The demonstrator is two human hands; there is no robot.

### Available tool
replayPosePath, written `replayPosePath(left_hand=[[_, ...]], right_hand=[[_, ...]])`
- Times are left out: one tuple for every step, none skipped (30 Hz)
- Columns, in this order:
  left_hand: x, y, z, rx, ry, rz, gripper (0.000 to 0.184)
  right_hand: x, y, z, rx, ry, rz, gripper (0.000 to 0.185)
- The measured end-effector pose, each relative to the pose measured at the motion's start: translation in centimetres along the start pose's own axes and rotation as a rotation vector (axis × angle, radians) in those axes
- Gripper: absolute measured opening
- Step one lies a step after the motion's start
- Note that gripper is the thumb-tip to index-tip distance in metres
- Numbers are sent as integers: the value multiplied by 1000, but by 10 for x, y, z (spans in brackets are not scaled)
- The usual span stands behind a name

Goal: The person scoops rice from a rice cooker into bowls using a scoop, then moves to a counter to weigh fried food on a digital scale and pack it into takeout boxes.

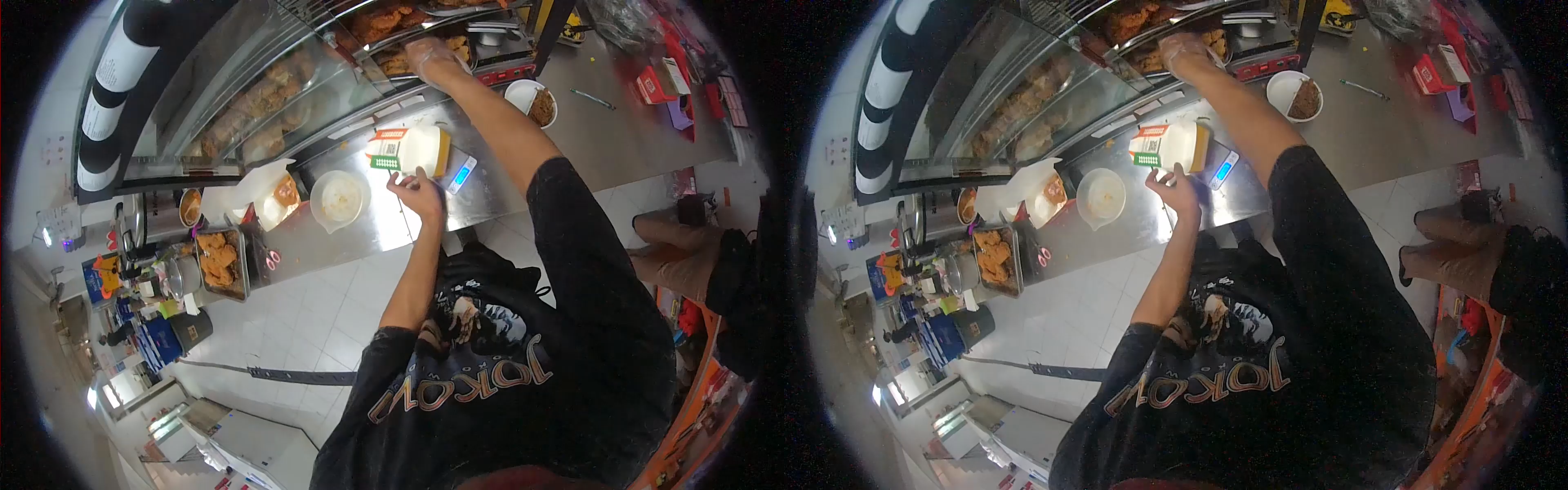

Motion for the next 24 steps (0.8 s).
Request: replayPosePath(left_hand=[[2,-2,-4,7,-31,17,54],[4,-6,-7,8,-60,34,54],[5,-8,-6,3,-86,46,53],[9,-12,-5,-14,-139,100,53],[10,-14,-6,6,-138,58,53],[11,-14,-7,27,-132,15,53],[9,-11,-7,51,-128,-35,52],[9,-13,-7,15,-130,-28,53],[9,-15,-5,-1,-143,-16,53],[11,-15,-5,-14,-158,-2,53],[13,-15,-6,-26,-173,16,54],[11,-20,-11,-33,-171,-48,55],[7,-18,-12,-36,-165,-71,54],[1,-11,-11,-38,-157,-94,54],[-5,-2,-10,-38,-148,-116,53],[-14,10,-5,-82,-133,-98,52],[-25,6,-10,-38,-150,-94,53],[-38,-8,-17,6,-169,-92,53],[-48,-12,-22,52,-190,-90,53],[-60,-4,-16,18,-177,-118,53],[-71,-2,-13,-3,-169,-103,52],[-81,0,-10,-23,-162,-86,52],[-88,2,-9,-37,-154,-67,52],[-94,7,-9,-24,-152,-64,51]], right_hand=[[-8,-3,10,9,-15,-19,30],[-6,-2,15,41,-56,-87,31],[-14,-10,21,-54,62,-72,32],[-20,-16,33,-149,172,-59,32],[-24,-22,47,-250,278,-46,32],[-30,-26,60,-313,340,-37,32],[-41,-29,74,-374,405,-35,31],[-53,-31,88,-431,476,-33,30],[-61,-26,102,-441,533,-90,29],[-68,-19,116,-449,593,-144,27],[-75,-13,132,-460,655,-195,26],[-73,-3,149,-350,650,-305,23],[-66,7,170,-242,639,-414,21],[-34,19,184,-152,596,-478,20],[6,33,197,-65,554,-541,19],[46,39,205,36,345,-523,20],[87,45,214,135,133,-502,21],[113,52,220,153,147,-458,23],[138,59,225,172,164,-413,25],[149,65,227,191,179,-368,27],[153,65,228,198,149,-375,26],[156,66,227,205,121,-381,26],[157,66,225,209,97,-387,26],[161,69,223,236,86,-331,25]])
Point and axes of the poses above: each hand's wrist, its own z-axis away from the middle knuckle, its own x-axis out of the palm, y = z × x, the point moved 9 cm from there along -z, towards the middle knuckle, and after that the axes turned 3 degrees about -x, right-handed, at the moved point
